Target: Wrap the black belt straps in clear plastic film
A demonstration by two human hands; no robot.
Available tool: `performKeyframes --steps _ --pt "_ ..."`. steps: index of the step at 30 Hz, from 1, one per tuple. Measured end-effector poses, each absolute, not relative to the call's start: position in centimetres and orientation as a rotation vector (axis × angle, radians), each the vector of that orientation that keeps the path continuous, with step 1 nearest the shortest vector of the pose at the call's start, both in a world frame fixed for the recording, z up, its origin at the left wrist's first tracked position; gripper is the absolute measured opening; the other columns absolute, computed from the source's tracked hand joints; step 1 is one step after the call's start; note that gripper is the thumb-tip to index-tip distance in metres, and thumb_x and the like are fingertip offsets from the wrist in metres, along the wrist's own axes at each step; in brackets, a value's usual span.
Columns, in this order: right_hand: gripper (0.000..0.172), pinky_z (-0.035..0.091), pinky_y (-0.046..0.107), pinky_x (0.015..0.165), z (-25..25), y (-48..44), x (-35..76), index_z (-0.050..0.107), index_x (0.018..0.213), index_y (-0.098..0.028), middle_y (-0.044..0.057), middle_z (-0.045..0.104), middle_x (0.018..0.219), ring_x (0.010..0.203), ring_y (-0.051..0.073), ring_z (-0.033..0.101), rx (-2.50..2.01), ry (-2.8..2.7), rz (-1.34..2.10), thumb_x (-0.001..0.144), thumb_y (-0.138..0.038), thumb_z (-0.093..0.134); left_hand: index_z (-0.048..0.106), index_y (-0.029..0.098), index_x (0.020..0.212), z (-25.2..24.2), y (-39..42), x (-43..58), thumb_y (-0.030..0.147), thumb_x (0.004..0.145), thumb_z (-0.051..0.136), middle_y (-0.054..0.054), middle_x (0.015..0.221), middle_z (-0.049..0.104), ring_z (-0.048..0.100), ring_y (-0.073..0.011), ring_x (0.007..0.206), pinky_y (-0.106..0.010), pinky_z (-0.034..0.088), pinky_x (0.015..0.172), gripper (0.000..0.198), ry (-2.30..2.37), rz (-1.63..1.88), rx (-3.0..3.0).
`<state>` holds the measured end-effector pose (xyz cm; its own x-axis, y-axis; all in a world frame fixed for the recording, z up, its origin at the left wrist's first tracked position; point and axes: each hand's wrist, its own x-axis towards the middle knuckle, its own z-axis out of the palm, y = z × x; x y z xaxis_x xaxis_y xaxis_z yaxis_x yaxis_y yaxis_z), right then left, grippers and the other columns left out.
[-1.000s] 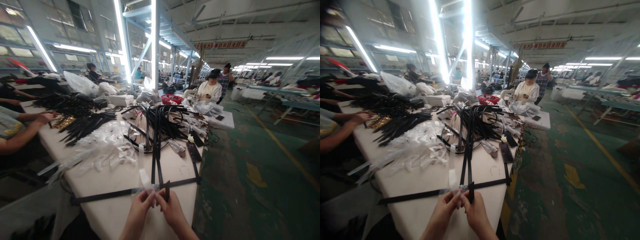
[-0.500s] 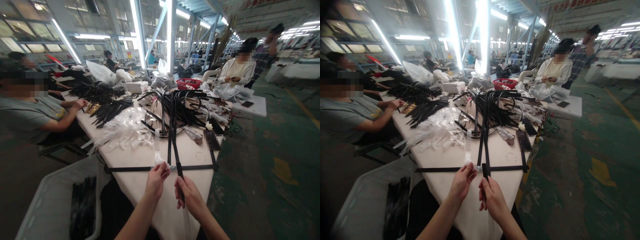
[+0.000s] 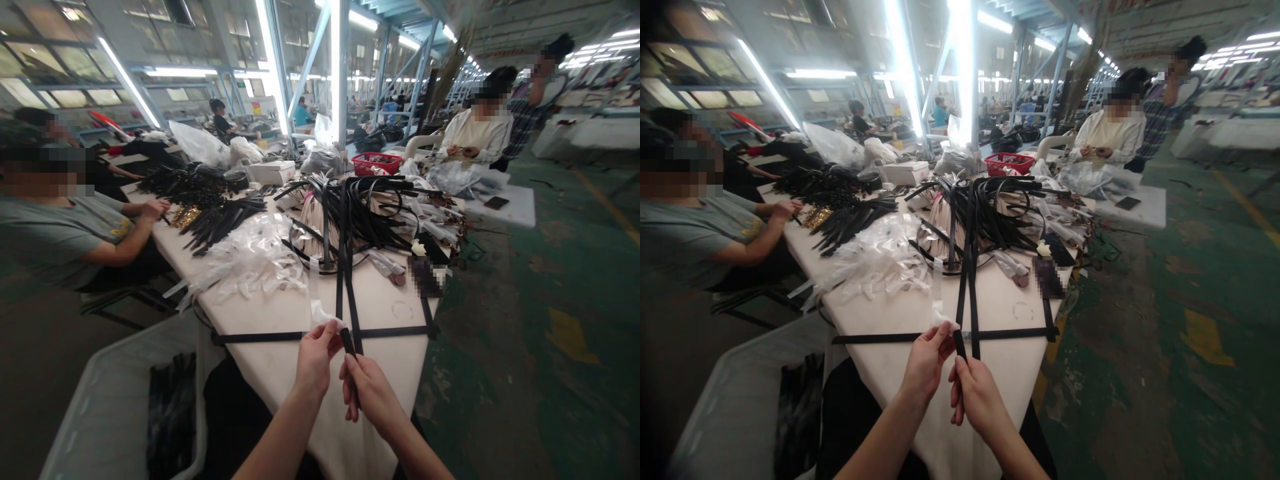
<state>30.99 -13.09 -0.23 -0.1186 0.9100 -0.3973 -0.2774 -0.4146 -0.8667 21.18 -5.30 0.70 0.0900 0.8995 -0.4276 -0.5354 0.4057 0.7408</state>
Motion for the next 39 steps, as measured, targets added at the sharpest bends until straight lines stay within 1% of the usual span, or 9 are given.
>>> performKeyframes --steps 7,11,13,17,22,25,28,34,39 --pt "0.051 0.041 0.021 0.034 -0.3 -12.6 31.9 0.055 0.085 -0.016 -0.003 0.059 0.047 0.027 0.010 0.046 -1.162 -0.843 1.812 0.090 -0.066 0.046 0.076 0.008 0.084 1.0 -6.2 20.5 0.037 0.068 0.087 -0.013 0.083 0.075 0.070 -0.0187 0.076 -0.028 0.055 0.076 0.035 0.956 1.001 0.587" --pt "0.051 0.032 0.019 0.032 0.3 -12.0 32.9 0.056 0.085 -0.016 -0.001 0.060 0.046 0.029 0.011 0.047 -1.207 -0.940 1.809 0.091 -0.065 0.045 0.076 0.008 0.082 0.9 -6.9 19.8 0.036 0.070 0.086 -0.010 0.077 0.074 0.062 -0.0117 0.058 -0.023 0.051 0.061 0.032 0.932 0.877 0.672" --pt "0.048 0.038 0.020 0.037 0.9 -12.2 33.6 0.058 0.088 -0.016 0.001 0.064 0.053 0.037 0.013 0.055 -1.240 -1.066 1.748 0.092 -0.062 0.047 0.076 0.009 0.084 1.1 -6.8 19.0 0.037 0.072 0.085 -0.011 0.081 0.075 0.062 -0.0120 0.060 -0.023 0.049 0.060 0.033 0.944 0.880 0.686" --pt "0.036 0.047 0.022 0.056 2.1 -13.1 34.5 0.064 0.082 -0.016 0.003 0.070 0.066 0.057 0.014 0.065 -1.368 -1.465 1.474 0.096 -0.047 0.051 0.077 0.012 0.086 1.6 -6.4 17.1 0.041 0.071 0.084 -0.015 0.101 0.075 0.068 -0.0196 0.085 -0.026 0.053 0.072 0.033 1.053 1.076 0.593" --pt "0.040 0.041 0.022 0.049 3.5 -12.9 34.1 0.065 0.085 -0.019 0.000 0.067 0.062 0.047 0.012 0.057 -1.497 -1.648 1.318 0.102 -0.041 0.037 0.078 0.011 0.081 1.2 -8.3 17.1 0.046 0.071 0.083 -0.013 0.081 0.075 0.065 -0.0179 0.071 -0.026 0.050 0.064 0.037 1.064 0.936 0.736" --pt "0.033 0.047 0.025 0.066 4.8 -12.7 34.6 0.066 0.088 -0.020 0.002 0.071 0.077 0.067 0.016 0.066 -1.482 -1.809 1.178 0.100 -0.040 0.043 0.078 0.011 0.082 1.3 -9.3 16.7 0.047 0.074 0.080 -0.012 0.080 0.074 0.064 -0.0168 0.070 -0.026 0.049 0.064 0.037 1.048 0.948 0.738" --pt "0.027 0.044 0.029 0.080 5.7 -13.0 35.4 0.065 0.079 -0.020 0.004 0.071 0.081 0.084 0.020 0.066 -1.543 -1.990 0.941 0.097 -0.035 0.051 0.078 0.013 0.083 1.6 -9.4 15.3 0.046 0.072 0.082 -0.010 0.082 0.073 0.063 -0.0167 0.074 -0.025 0.050 0.066 0.035 1.159 1.104 0.705" --pt "0.039 0.040 0.022 0.057 6.0 -13.4 34.1 0.065 0.077 -0.019 0.000 0.067 0.062 0.053 0.012 0.060 -1.548 -1.926 1.157 0.102 -0.032 0.038 0.075 0.012 0.069 0.7 -11.4 15.0 0.053 0.076 0.076 -0.009 0.067 0.070 0.059 -0.0171 0.064 -0.027 0.048 0.064 0.042 1.195 0.947 0.965" --pt "0.029 0.045 0.021 0.065 5.9 -14.3 34.0 0.067 0.076 -0.020 0.001 0.071 0.069 0.070 0.015 0.067 -1.538 -1.927 1.170 0.096 -0.035 0.051 0.070 0.015 0.066 0.5 -12.1 13.9 0.056 0.078 0.073 -0.005 0.065 0.067 0.058 -0.0176 0.067 -0.026 0.046 0.068 0.043 1.339 1.121 0.977"
